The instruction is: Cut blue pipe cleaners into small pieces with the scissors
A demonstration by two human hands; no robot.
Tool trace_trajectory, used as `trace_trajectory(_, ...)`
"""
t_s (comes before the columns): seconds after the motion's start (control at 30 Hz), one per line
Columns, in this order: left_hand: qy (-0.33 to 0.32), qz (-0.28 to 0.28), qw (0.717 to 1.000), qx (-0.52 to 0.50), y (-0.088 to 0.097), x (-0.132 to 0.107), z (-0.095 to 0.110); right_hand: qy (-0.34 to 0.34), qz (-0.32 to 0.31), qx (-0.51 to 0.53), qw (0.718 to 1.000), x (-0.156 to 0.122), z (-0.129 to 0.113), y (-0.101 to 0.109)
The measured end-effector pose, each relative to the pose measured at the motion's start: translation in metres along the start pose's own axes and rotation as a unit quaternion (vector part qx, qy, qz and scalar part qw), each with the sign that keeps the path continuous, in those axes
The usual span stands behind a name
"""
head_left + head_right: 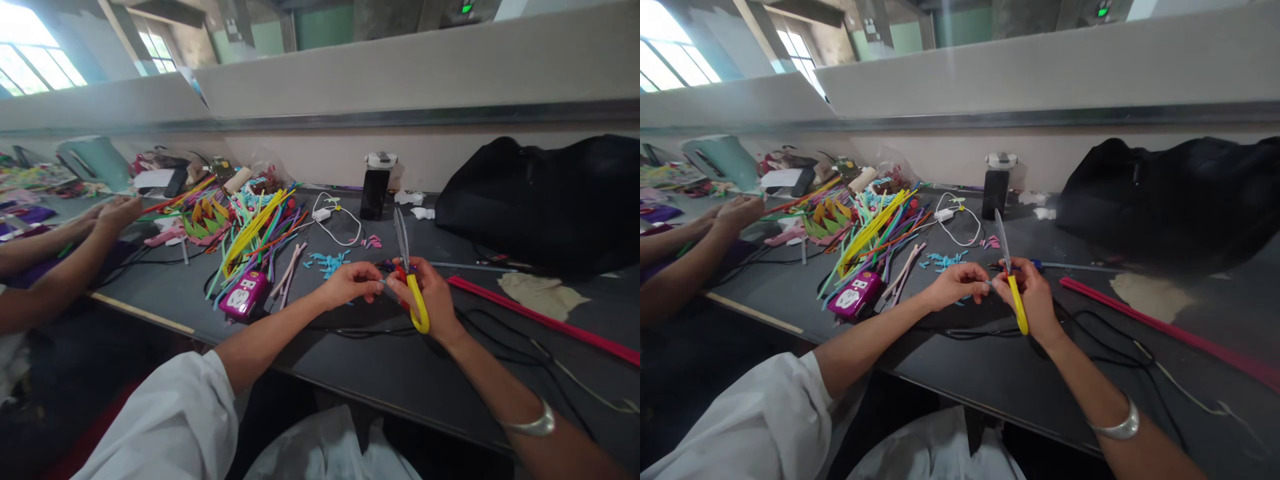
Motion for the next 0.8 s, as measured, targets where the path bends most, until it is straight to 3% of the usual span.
trace_trajectory(0.2, -0.025, 0.025, 0.999, -0.04, -0.002, -0.001, 0.006, 0.026, -0.008, -0.016, 0.999, -0.001, 0.002, -0.002)
trace_trajectory(0.37, -0.041, 0.096, 0.986, -0.129, 0.006, -0.002, 0.019, 0.081, 0.02, -0.071, 0.994, -0.003, 0.0, -0.003)
trace_trajectory(0.53, -0.05, 0.139, 0.982, -0.122, 0.021, -0.002, 0.029, 0.18, 0.071, -0.221, 0.956, -0.005, -0.004, 0.002)
trace_trajectory(0.63, -0.044, 0.145, 0.981, -0.122, 0.024, -0.002, 0.032, 0.192, 0.085, -0.268, 0.94, -0.005, -0.005, 0.006)
trace_trajectory(0.8, -0.015, 0.125, 0.988, -0.086, 0.021, -0.002, 0.032, 0.163, 0.092, -0.196, 0.963, -0.003, -0.004, 0.005)
Point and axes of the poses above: each hand's wrist, its own x-axis towards the middle knuckle, its own y-axis out of the back of the hand, z = x × y, the point moved 1 cm from there along x, towards the middle knuckle, and after that the axes turned 8 degrees about -y, right-handed, at the moved point
